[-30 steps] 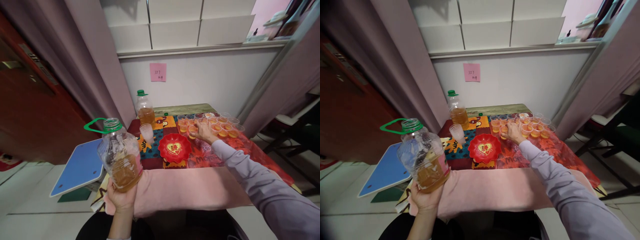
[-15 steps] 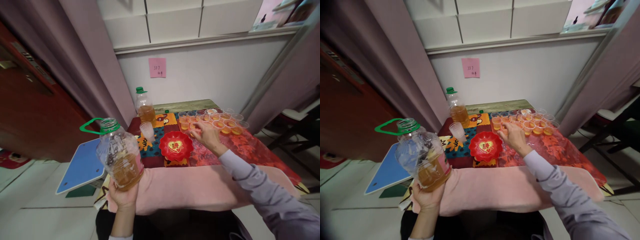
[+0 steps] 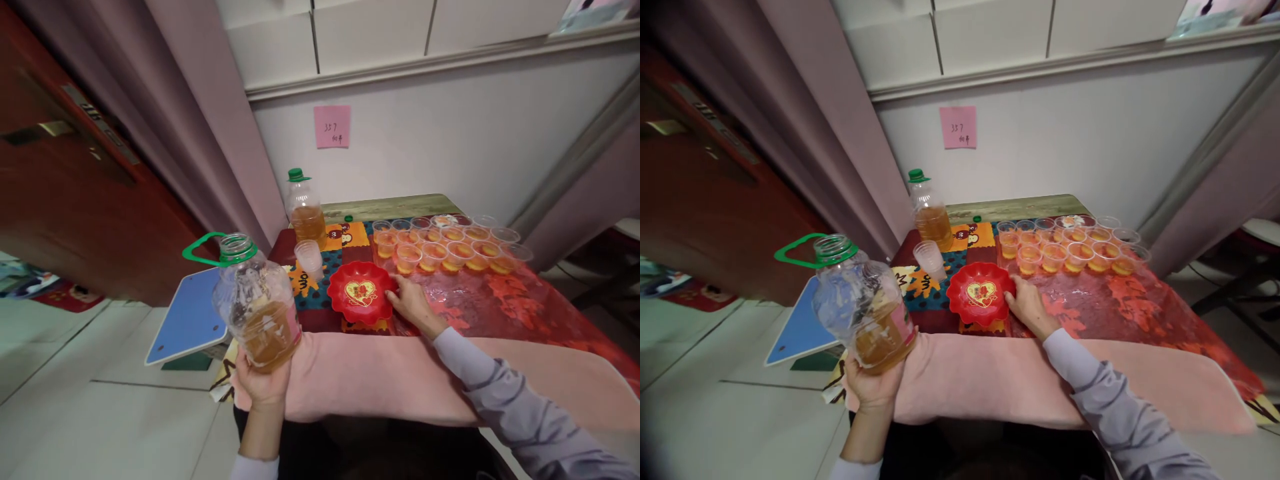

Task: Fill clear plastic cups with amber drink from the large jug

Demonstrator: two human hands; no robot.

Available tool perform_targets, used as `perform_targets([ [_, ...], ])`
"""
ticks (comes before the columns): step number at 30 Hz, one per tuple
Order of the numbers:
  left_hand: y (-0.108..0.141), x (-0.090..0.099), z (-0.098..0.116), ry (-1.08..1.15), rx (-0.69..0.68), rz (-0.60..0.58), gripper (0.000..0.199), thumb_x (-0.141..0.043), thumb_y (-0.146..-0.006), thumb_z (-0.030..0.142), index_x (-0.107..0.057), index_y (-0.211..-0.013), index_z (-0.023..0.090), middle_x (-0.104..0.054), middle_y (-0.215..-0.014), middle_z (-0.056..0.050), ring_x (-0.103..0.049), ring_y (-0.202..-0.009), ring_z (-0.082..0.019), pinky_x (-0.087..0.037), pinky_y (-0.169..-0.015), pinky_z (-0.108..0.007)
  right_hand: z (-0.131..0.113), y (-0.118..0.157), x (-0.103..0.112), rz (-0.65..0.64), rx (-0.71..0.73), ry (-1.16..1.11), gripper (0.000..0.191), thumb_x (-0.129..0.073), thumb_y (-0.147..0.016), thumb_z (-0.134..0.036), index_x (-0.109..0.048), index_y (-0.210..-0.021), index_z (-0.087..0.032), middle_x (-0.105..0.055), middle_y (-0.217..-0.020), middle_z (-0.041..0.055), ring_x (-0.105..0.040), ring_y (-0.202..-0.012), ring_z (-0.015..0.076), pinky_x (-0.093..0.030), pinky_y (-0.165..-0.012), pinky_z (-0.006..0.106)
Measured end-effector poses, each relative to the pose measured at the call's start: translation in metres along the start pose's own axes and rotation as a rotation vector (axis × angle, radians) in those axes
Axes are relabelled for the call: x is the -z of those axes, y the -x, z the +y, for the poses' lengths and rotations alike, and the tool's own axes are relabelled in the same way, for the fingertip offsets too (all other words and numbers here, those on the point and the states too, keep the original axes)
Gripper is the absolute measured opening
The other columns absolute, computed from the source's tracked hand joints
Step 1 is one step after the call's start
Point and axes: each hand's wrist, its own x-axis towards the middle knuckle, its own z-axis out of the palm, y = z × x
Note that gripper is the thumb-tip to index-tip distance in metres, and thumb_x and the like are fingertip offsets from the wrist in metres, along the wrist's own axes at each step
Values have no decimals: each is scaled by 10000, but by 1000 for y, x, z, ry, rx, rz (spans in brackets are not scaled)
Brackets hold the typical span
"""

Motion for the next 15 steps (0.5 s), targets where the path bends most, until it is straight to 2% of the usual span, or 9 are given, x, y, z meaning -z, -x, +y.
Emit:
perform_targets([
  [3, 0, 7, 1, 24, 14, -17, 455, -532, -1001, 522, -724, -1376, 353, -769, -1364, -78, -656, -1359, -358, -251, -1238, -763, 5, 0, 8, 70, 34, 23, 488, -631, -962, -377, -662, -1391, -147, -801, -1203, 205, -783, -1027, 354, -594, -880, 454],
  [6, 1, 10, 0, 55, 27, -41, 463, -517, -1001, 508, -729, -1379, 345, -761, -1377, -93, -646, -1369, -382, -320, -1195, -779, -10, -8, 29, 251, 103, 13, 498, -626, -969, -472, -672, -1366, -175, -796, -1173, 192, -773, -985, 363, -591, -813, 455],
  [7, 1, 10, -1, 64, 33, -47, 466, -514, -1000, 507, -730, -1380, 343, -755, -1387, -99, -645, -1369, -390, -340, -1181, -782, -22, -13, 37, 290, 151, -17, 475, -612, -985, -468, -676, -1362, -186, -799, -1139, 171, -772, -949, 341, -588, -801, 438],
  [9, 1, 10, -2, 73, 40, -56, 474, -510, -1000, 514, -730, -1382, 341, -750, -1394, -110, -651, -1358, -399, -375, -1158, -780, -56, -23, 49, 291, 318, -88, 383, -572, -1031, -420, -705, -1324, -213, -800, -1088, 131, -762, -891, 282, -580, -806, 391],
  [12, 2, 9, -3, 57, 47, -51, 458, -504, -1011, 517, -741, -1362, 341, -776, -1341, -102, -660, -1345, -393, -398, -1149, -768, -117, -43, 52, 160, 589, -44, 300, -532, -1072, -343, -758, -1238, -234, -776, -1183, 115, -748, -993, 248, -561, -883, 346],
  [15, 3, 10, -4, 28, 49, -41, 452, -480, -1028, 523, -766, -1321, 331, -782, -1325, -87, -634, -1376, -394, -409, -1159, -739, -168, -64, 41, 8, 648, 151, 352, -564, -1062, -308, -717, -1363, -210, -717, -1338, 138, -733, -1090, 261, -554, -885, 335],
])
